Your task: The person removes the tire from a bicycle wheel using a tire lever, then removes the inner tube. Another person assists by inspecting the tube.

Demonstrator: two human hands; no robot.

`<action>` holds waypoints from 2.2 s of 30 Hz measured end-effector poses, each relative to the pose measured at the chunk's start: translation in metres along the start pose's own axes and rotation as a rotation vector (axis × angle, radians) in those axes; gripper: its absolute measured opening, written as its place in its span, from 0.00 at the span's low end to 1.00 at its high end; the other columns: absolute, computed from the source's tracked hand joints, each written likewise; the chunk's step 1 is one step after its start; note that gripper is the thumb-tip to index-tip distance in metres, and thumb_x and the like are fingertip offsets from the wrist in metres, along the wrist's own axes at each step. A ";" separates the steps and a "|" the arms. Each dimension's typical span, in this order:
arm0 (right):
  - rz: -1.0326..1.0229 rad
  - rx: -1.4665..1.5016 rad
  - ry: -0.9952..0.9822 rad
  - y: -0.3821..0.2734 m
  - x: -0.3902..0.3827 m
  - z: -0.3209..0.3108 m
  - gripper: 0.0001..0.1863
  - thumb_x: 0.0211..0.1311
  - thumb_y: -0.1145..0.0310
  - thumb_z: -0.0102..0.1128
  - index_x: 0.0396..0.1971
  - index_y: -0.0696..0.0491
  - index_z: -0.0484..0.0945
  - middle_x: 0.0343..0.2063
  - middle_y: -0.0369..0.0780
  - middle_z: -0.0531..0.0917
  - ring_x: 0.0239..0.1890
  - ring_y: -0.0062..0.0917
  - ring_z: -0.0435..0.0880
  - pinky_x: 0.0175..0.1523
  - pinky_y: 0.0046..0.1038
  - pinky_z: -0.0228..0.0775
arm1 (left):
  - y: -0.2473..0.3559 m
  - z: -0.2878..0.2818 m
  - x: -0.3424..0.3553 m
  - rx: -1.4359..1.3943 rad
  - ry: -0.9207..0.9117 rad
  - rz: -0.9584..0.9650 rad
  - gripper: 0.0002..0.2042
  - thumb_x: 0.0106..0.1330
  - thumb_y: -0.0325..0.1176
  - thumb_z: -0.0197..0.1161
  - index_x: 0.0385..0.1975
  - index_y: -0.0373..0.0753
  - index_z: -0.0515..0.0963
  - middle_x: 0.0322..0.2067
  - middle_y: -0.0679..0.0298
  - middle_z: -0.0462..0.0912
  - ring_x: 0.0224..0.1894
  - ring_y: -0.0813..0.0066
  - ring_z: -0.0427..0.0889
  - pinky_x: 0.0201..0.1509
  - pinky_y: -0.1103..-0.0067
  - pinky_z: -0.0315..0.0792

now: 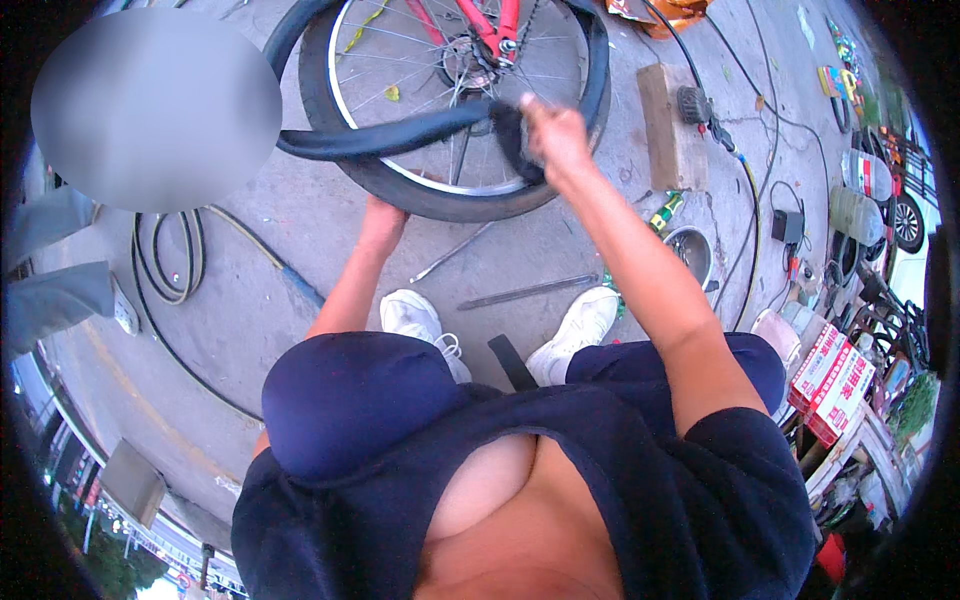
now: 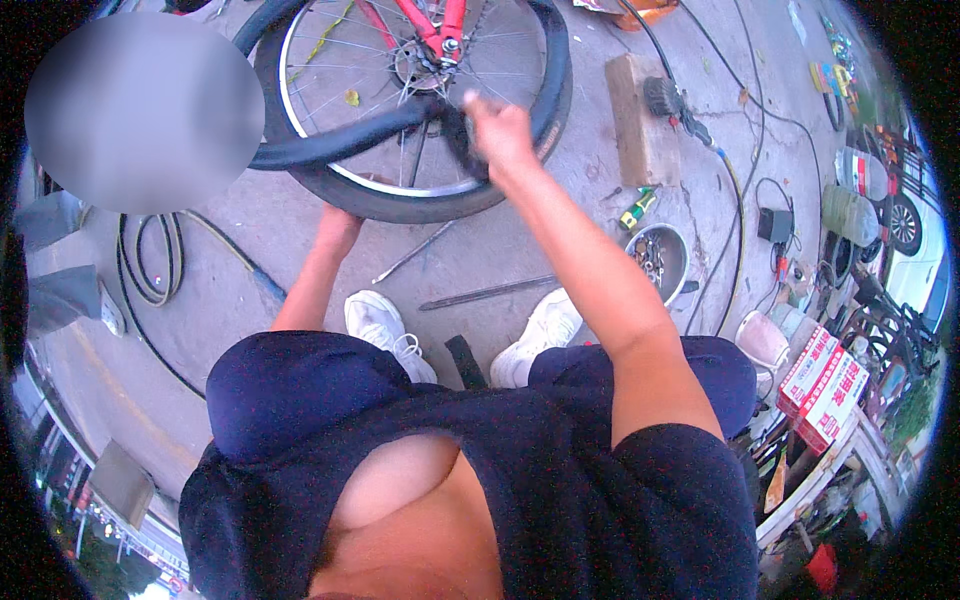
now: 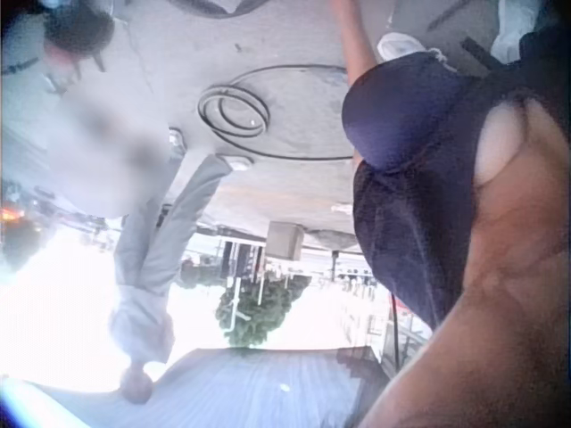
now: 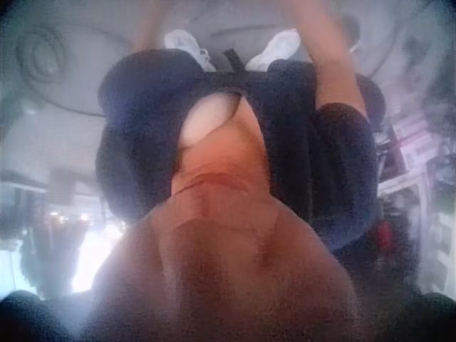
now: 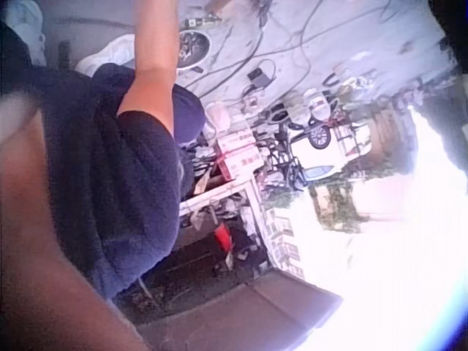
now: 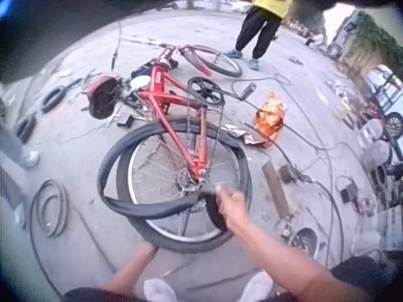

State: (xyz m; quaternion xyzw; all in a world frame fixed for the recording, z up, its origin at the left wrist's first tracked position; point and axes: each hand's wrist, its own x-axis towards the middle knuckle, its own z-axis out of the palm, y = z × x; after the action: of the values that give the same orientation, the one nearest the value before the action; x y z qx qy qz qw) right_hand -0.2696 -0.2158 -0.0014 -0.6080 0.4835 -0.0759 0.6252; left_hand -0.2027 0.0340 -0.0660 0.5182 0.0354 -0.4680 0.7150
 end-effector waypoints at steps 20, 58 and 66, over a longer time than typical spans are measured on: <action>-0.391 0.142 -0.299 0.007 -0.122 0.112 0.12 0.58 0.65 0.58 0.31 0.60 0.77 0.22 0.38 0.81 0.24 0.17 0.79 0.28 0.20 0.70 | 0.064 0.020 -0.067 -0.333 0.187 0.064 0.10 0.62 0.31 0.58 0.40 0.34 0.73 0.39 0.59 0.78 0.42 0.71 0.78 0.46 0.72 0.74; -0.194 -0.414 -0.517 -0.018 -0.099 0.107 0.17 0.59 0.59 0.56 0.25 0.61 0.75 0.17 0.38 0.76 0.20 0.19 0.73 0.26 0.24 0.65 | 0.050 -0.021 -0.055 -0.576 0.039 0.144 0.08 0.60 0.35 0.61 0.35 0.39 0.76 0.33 0.64 0.80 0.38 0.74 0.77 0.45 0.75 0.68; -0.077 -0.209 -0.546 -0.021 -0.110 0.106 0.18 0.61 0.57 0.53 0.22 0.58 0.73 0.14 0.36 0.74 0.14 0.17 0.70 0.19 0.21 0.61 | 0.047 -0.027 -0.055 -0.571 0.003 0.162 0.08 0.61 0.36 0.60 0.34 0.38 0.76 0.32 0.65 0.80 0.32 0.76 0.75 0.38 0.78 0.66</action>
State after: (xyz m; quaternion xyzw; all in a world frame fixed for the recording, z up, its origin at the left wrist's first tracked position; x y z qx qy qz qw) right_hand -0.2425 -0.0734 0.0506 -0.6847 0.2791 0.1173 0.6630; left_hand -0.1888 0.0905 -0.0159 0.2978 0.1253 -0.3799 0.8668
